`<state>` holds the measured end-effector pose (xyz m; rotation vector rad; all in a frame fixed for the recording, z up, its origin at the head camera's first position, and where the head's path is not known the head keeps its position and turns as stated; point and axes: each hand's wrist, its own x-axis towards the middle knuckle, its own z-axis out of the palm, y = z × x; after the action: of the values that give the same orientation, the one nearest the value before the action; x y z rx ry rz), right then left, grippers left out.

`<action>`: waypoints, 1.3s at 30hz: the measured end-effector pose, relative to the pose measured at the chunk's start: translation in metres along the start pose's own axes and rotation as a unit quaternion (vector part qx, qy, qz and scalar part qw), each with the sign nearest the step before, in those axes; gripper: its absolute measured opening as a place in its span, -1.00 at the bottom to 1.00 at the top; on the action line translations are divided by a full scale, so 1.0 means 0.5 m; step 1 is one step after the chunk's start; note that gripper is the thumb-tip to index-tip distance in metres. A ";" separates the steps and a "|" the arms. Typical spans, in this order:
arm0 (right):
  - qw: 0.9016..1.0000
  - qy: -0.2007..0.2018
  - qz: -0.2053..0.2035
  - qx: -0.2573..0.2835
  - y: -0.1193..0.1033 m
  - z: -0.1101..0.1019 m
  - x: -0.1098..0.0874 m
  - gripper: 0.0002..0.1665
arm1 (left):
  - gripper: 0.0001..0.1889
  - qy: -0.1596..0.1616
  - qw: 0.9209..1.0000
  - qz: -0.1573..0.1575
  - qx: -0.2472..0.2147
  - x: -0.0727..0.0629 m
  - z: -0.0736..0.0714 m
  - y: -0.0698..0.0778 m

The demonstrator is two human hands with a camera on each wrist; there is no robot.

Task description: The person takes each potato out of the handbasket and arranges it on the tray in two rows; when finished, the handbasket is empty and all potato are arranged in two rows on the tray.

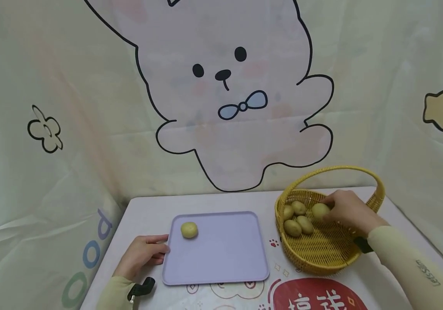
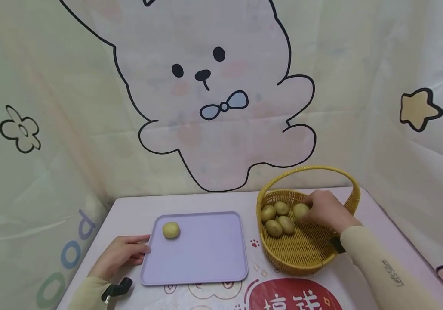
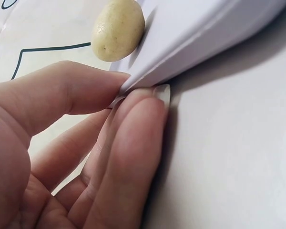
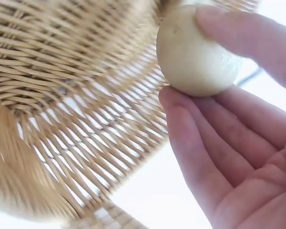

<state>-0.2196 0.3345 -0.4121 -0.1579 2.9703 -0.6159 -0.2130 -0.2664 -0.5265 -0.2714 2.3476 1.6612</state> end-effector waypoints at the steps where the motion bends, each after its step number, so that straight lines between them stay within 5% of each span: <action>1: 1.000 0.005 -0.002 -0.001 -0.006 -0.007 -0.008 -0.42 | -0.41 0.001 1.000 -0.001 0.001 0.000 0.000 -0.001; 10: 0.998 0.058 -0.018 0.002 -0.079 -0.023 -0.102 -0.26 | -0.41 0.004 1.000 -0.005 0.000 0.005 0.000 -0.004; 23: 0.994 0.074 -0.037 0.069 -0.216 0.061 -0.176 -0.28 | -0.44 0.005 1.000 -0.008 -0.017 -0.001 0.001 -0.001; 31: 0.980 0.030 -0.100 0.172 -0.311 0.126 -0.123 -0.33 | -0.43 -0.007 1.000 0.001 -0.028 0.000 0.000 0.003; 39: 0.969 0.008 -0.088 0.232 -0.374 0.238 -0.006 -0.38 | -0.43 -0.007 1.000 0.000 -0.027 -0.002 -0.004 -0.001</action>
<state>-0.1872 0.1179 -0.4456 -0.3767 2.7462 -1.3131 -0.2121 -0.2682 -0.5258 -0.2701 2.2937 1.7235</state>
